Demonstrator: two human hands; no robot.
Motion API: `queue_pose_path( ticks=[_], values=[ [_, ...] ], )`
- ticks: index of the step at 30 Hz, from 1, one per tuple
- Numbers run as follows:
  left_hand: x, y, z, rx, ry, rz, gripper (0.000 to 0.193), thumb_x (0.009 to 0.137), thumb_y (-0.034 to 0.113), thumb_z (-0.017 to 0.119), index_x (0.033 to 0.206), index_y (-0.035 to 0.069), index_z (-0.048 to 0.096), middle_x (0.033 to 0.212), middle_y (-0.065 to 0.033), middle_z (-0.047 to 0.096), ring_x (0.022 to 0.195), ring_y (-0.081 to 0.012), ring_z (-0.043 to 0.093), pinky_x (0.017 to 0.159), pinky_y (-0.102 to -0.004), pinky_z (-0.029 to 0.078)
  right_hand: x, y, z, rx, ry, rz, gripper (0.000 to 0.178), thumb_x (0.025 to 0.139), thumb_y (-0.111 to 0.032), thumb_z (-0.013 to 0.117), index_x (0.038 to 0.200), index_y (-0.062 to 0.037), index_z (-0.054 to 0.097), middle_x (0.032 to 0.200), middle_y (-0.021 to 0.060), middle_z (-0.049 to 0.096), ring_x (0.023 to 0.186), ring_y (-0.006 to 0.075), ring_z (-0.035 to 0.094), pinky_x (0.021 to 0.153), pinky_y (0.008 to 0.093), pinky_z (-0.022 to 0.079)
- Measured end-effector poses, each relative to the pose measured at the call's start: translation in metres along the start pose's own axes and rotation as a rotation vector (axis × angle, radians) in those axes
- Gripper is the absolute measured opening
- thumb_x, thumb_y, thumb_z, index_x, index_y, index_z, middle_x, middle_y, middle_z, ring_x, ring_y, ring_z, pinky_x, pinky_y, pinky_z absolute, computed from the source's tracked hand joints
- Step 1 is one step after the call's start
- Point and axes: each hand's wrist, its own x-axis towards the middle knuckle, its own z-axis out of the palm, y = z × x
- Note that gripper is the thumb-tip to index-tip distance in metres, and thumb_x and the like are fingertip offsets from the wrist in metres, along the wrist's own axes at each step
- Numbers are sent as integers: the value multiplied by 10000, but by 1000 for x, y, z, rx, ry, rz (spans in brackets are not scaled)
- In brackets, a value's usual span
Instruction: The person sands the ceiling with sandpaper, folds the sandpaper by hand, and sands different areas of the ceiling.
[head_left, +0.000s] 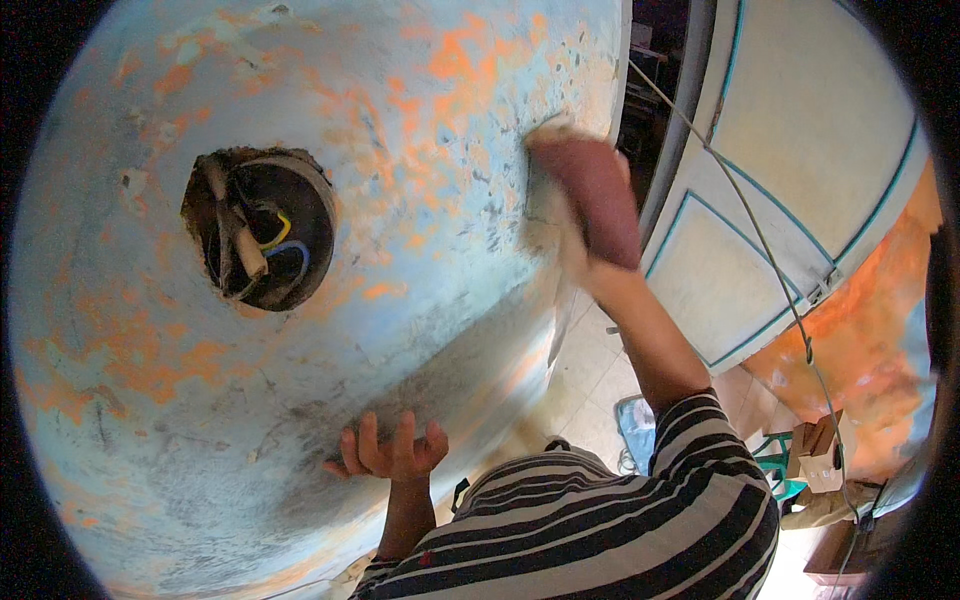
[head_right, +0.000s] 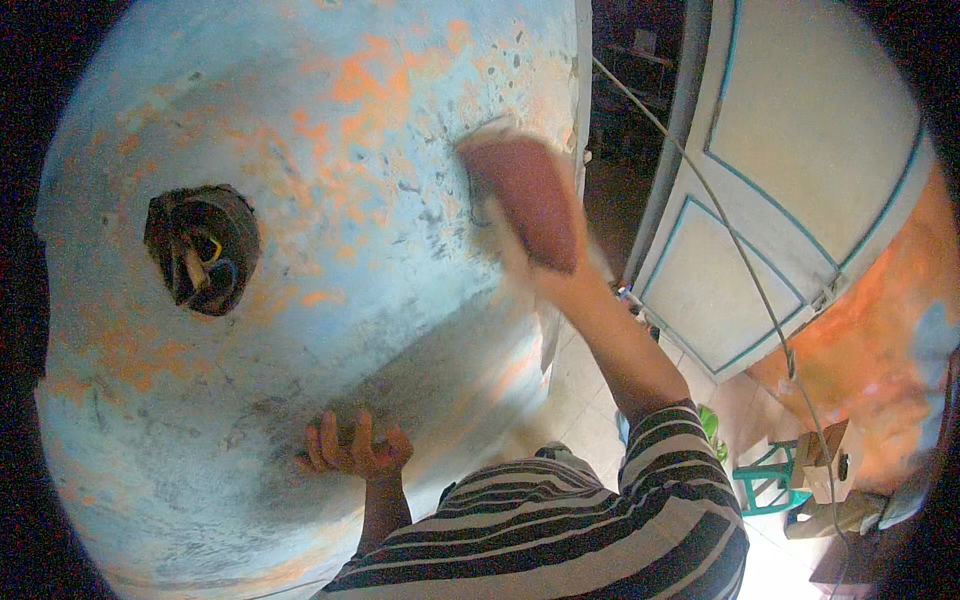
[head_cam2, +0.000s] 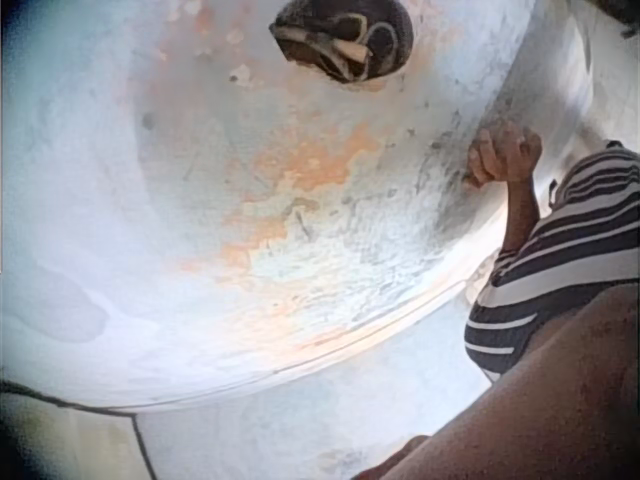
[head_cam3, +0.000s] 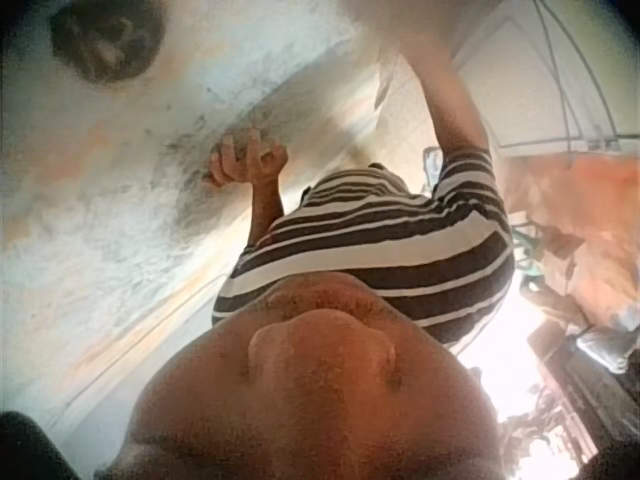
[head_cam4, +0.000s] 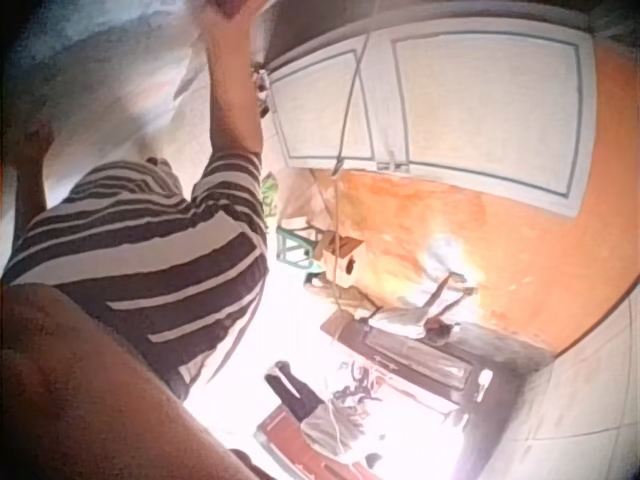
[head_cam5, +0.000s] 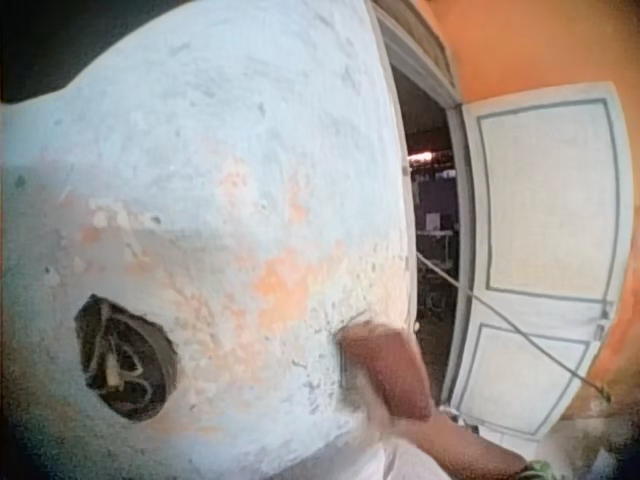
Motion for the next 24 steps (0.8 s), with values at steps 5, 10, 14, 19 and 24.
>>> queue_pose_path(
  ticks=[5, 10, 14, 19, 24],
  values=[
    [-3, -1, 0, -7, 9, 10, 282, 883, 527, 528, 1016, 293, 613, 1201, -84, 570, 1328, -311, 357, 1141, -637, 12, -9, 15, 5, 62, 42, 138, 421, 763, -21, 532, 1180, -29, 591, 1154, 176, 600, 1124, 373, 536, 972, 449, 391],
    [5, 3, -1, 7, -1, 8, 289, 889, 531, 517, 1033, 299, 611, 1185, -77, 571, 1318, -308, 369, 1146, -626, 21, -10, 1, 7, 33, -39, 68, 361, 834, 25, 499, 1180, -15, 597, 1169, 186, 583, 1139, 359, 527, 984, 418, 401],
    [9, 4, 0, -12, 27, 14, 284, 893, 528, 512, 1037, 302, 609, 1173, -74, 573, 1315, -308, 371, 1145, -627, 20, -3, 14, 3, 43, 112, 195, 391, 797, 31, 492, 1170, -10, 605, 1201, 178, 584, 1141, 368, 526, 1010, 463, 377],
    [8, 3, 0, -16, 24, 15, 271, 896, 516, 509, 1023, 298, 608, 1164, -76, 575, 1303, -311, 378, 1144, -635, 19, 1, -8, 3, 19, -95, -2, 332, 875, 22, 472, 1179, -19, 600, 1175, 182, 581, 1108, 345, 541, 971, 389, 409],
    [5, 3, -2, -7, -5, 36, 269, 898, 510, 508, 1012, 289, 612, 1160, -80, 575, 1301, -320, 381, 1144, -637, 25, -10, -9, 3, 118, 31, 235, 336, 884, -99, 548, 1211, -40, 601, 1211, 172, 605, 1164, 332, 552, 1037, 411, 388]
  ],
)
